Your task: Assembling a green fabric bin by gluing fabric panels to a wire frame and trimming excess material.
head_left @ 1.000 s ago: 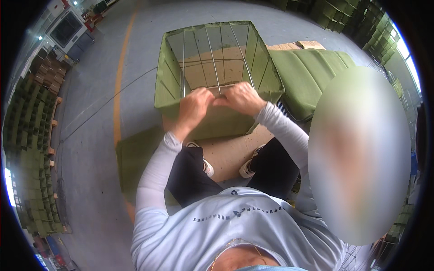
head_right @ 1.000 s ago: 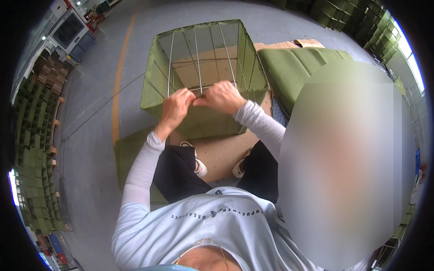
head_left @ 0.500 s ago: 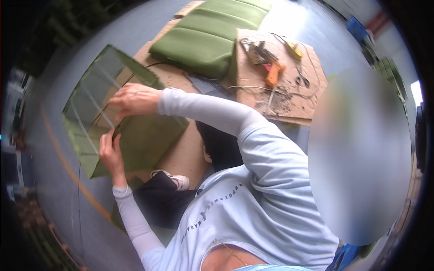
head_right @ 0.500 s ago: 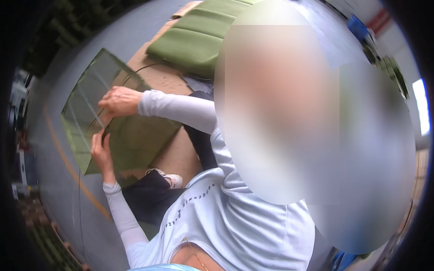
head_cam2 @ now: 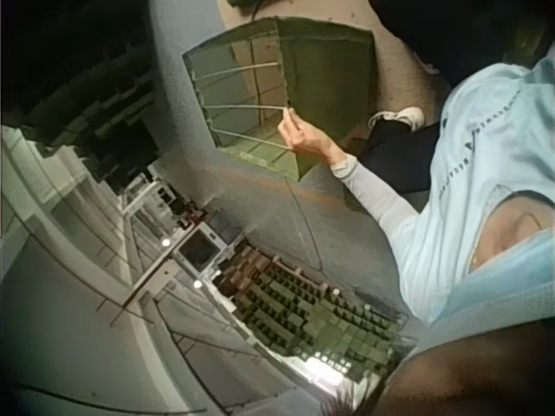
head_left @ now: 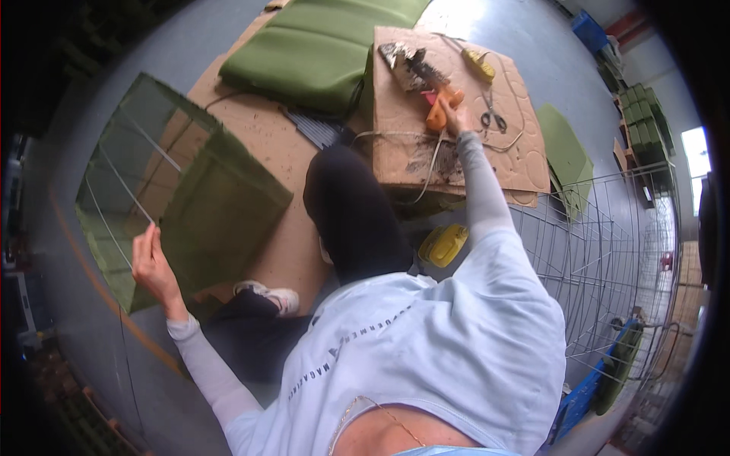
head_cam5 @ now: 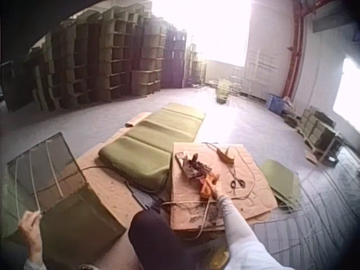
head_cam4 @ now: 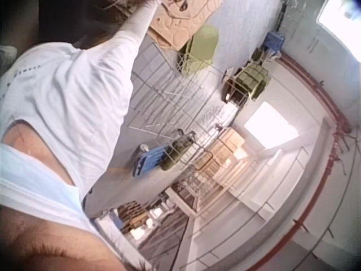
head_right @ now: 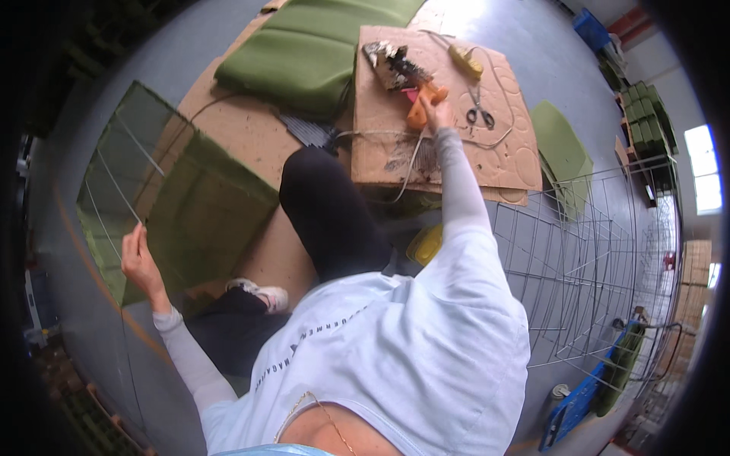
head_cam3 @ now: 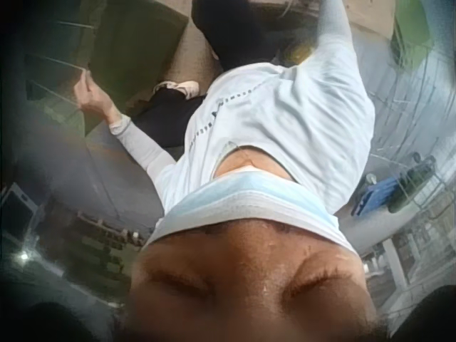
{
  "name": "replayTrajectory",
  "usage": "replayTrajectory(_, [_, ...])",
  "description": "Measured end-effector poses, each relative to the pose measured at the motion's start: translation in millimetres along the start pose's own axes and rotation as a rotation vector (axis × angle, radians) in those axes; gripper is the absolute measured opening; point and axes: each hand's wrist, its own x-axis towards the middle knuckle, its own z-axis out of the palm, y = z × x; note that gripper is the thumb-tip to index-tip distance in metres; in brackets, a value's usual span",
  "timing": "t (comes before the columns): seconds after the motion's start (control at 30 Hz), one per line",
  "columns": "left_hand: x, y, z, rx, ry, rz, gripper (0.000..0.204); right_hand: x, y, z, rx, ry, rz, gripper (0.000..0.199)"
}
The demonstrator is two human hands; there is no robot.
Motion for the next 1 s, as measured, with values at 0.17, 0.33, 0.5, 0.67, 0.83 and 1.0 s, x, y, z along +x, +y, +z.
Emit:
replayTrajectory(0.17, [15.6,19.6,18.7,-0.039,0.026,-0.022,0.013,31.0,-11.2,21.4,0.003,-0.006,0.058,0.068])
replayTrajectory(0.33, [3.7,13.4,8.6,0.06,0.008,-0.102,0.013,27.5,-31.2,11.3,1.174,-0.524,0.083,0.033])
replayTrajectory(0.5, [12.8,21.9,15.1,-0.055,0.031,-0.071,0.013,23.2,11.2,-2.0,1.393,-0.437,0.129,0.024])
replayTrajectory(0.67, [3.2,8.4,4.7,-0.019,-0.028,-0.111,0.02,-25.0,-60.0,-26.3,1.58,-0.627,-0.122,0.041])
replayTrajectory(0.83, [3.1,-17.7,-40.1,0.187,0.275,-0.07,0.022,-45.9,-149.7,-68.7,1.552,-0.695,-0.318,0.043])
replayTrajectory(1.0, [-5.9,-18.4,-57.6,0.172,0.397,-0.19,0.011,-127.5,-262.9,-31.2,1.105,-0.471,-0.619,0.028])
